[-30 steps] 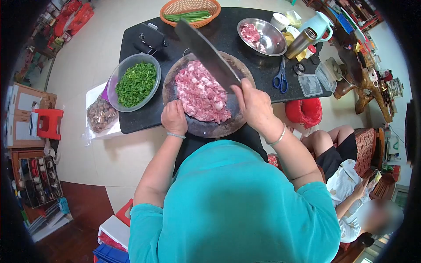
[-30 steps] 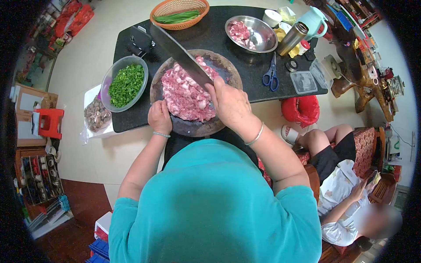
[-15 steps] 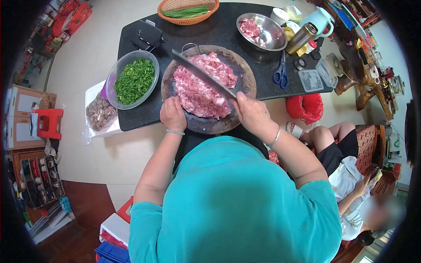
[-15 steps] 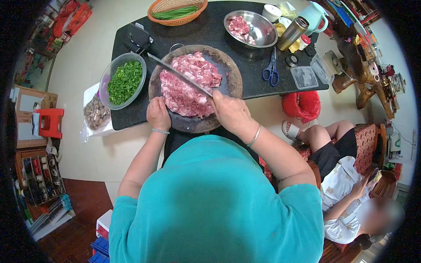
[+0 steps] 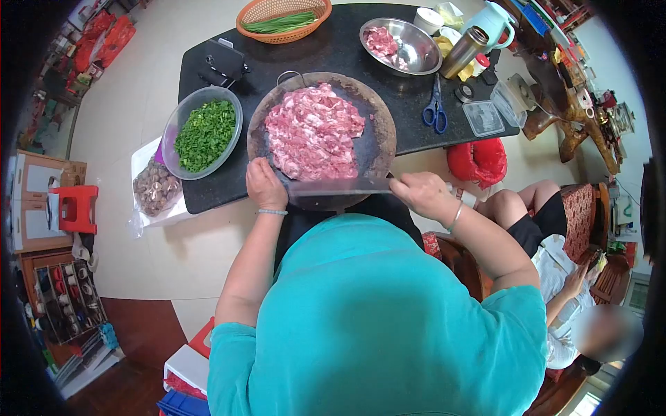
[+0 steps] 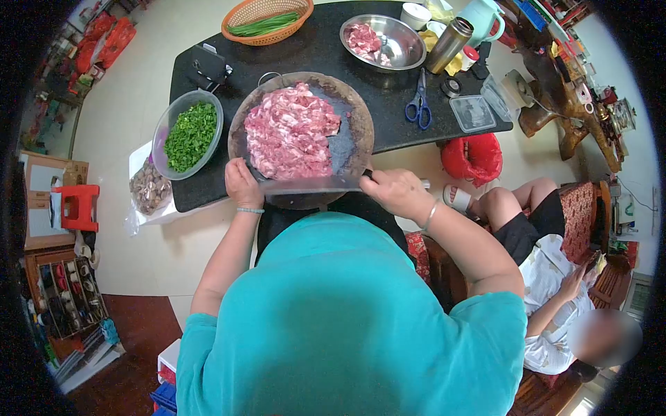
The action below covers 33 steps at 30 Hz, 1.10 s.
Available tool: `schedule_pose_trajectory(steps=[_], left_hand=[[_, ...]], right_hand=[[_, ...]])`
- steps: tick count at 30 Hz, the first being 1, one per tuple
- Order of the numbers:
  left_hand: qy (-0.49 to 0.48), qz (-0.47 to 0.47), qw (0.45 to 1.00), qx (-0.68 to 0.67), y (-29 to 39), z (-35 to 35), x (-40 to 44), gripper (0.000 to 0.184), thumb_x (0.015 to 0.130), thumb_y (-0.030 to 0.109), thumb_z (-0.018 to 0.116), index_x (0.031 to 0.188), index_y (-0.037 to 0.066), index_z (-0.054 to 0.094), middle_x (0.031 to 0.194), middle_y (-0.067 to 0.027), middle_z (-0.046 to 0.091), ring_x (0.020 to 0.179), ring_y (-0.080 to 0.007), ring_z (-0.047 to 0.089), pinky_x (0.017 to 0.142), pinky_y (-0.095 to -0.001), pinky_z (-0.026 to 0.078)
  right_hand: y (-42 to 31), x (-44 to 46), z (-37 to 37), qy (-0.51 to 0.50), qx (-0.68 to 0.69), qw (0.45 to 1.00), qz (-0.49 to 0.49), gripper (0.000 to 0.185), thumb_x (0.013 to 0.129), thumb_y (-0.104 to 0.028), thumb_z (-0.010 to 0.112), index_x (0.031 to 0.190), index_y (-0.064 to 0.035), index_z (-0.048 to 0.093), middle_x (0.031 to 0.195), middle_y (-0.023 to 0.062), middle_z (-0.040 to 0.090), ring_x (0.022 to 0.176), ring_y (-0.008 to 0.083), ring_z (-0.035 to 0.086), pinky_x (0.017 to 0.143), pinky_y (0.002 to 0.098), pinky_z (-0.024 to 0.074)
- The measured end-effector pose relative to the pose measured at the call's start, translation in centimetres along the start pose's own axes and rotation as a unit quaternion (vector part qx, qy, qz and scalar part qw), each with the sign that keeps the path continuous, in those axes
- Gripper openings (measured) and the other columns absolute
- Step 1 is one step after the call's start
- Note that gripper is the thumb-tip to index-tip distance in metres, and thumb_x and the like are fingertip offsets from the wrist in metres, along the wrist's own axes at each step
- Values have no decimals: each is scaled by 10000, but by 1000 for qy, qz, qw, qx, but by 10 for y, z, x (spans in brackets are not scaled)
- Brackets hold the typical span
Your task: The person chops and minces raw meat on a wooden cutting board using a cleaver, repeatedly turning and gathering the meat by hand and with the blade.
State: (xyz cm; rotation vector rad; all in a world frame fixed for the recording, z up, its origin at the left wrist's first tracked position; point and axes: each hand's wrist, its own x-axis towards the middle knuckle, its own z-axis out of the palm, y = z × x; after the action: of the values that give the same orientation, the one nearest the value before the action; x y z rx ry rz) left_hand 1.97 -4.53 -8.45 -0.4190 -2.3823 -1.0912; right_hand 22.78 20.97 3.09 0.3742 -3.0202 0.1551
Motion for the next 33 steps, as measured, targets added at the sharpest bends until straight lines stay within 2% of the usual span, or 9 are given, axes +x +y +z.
schedule_pose_trajectory(steps=[2, 6, 15, 18, 19, 23, 27, 30, 33], left_hand=[[-6, 3, 1000, 2, 1, 0, 1, 190, 947, 194, 456, 897, 35, 547, 856, -146, 579, 808, -346, 560, 713, -435, 436], [-27, -1, 1000, 15, -1, 0, 0, 230, 957, 226, 445, 897, 37, 561, 875, -134, 585, 836, -321, 567, 734, -406, 436], [-31, -5, 999, 19, 1, -2, 1, 214, 954, 227, 455, 881, 49, 548, 837, -124, 579, 804, -317, 563, 709, -410, 431], [-36, 4, 999, 33, 0, -1, 2, 205, 951, 224, 464, 882, 51, 548, 830, -121, 579, 800, -316, 564, 703, -412, 432], [-36, 4, 999, 33, 0, -1, 2, 205, 951, 224, 464, 882, 51, 548, 830, -121, 579, 800, -316, 564, 703, -412, 432], [-34, 18, 999, 30, 1, -1, 3, 172, 935, 200, 485, 867, 58, 553, 814, -120, 575, 788, -321, 561, 687, -419, 432], [-37, 17, 999, 25, 4, -3, 4, 150, 927, 178, 489, 870, 57, 558, 809, -122, 572, 778, -327, 557, 679, -423, 432], [-24, 15, 999, 19, 4, -3, 4, 159, 932, 179, 479, 879, 51, 556, 814, -123, 574, 780, -327, 558, 682, -425, 432], [-34, -13, 999, 6, 4, -3, 3, 224, 960, 214, 442, 906, 29, 556, 872, -141, 579, 826, -324, 563, 724, -403, 436]], right_hand=[[8, -17, 4, 8, -69, 996, -57, 197, 740, -128, 545, 931, -140, 500, 670, 30, 480, 592, 190, 579, 512, 331, 477], [15, -22, 9, 2, -88, 993, -84, 214, 742, -133, 545, 951, -145, 502, 670, 27, 477, 595, 184, 579, 506, 314, 477], [47, 24, -4, 81, -159, 980, -82, 223, 743, -154, 549, 960, -149, 498, 673, 21, 479, 592, 176, 581, 499, 307, 481], [60, 38, 2, 45, -99, 994, 16, 156, 801, -145, 537, 951, -130, 494, 687, 75, 504, 614, 250, 607, 529, 370, 495], [63, 47, 3, 8, -61, 997, 56, 130, 841, -176, 533, 949, -121, 489, 740, 104, 559, 658, 299, 624, 548, 402, 499], [64, 66, 10, -21, 3, 995, 92, 161, 912, -264, 499, 944, -107, 489, 811, 133, 614, 716, 336, 628, 576, 432, 503], [47, 65, -9, 15, 30, 993, 116, 160, 919, -260, 501, 925, -100, 493, 771, 133, 596, 691, 340, 617, 569, 439, 498], [35, 43, -11, 66, 26, 996, 54, 135, 861, -164, 581, 925, -64, 517, 701, 109, 543, 626, 304, 594, 519, 397, 475], [23, 14, -8, 86, 10, 996, -17, 145, 813, -156, 582, 940, -115, 525, 640, 74, 484, 536, 261, 555, 465, 376, 453]])
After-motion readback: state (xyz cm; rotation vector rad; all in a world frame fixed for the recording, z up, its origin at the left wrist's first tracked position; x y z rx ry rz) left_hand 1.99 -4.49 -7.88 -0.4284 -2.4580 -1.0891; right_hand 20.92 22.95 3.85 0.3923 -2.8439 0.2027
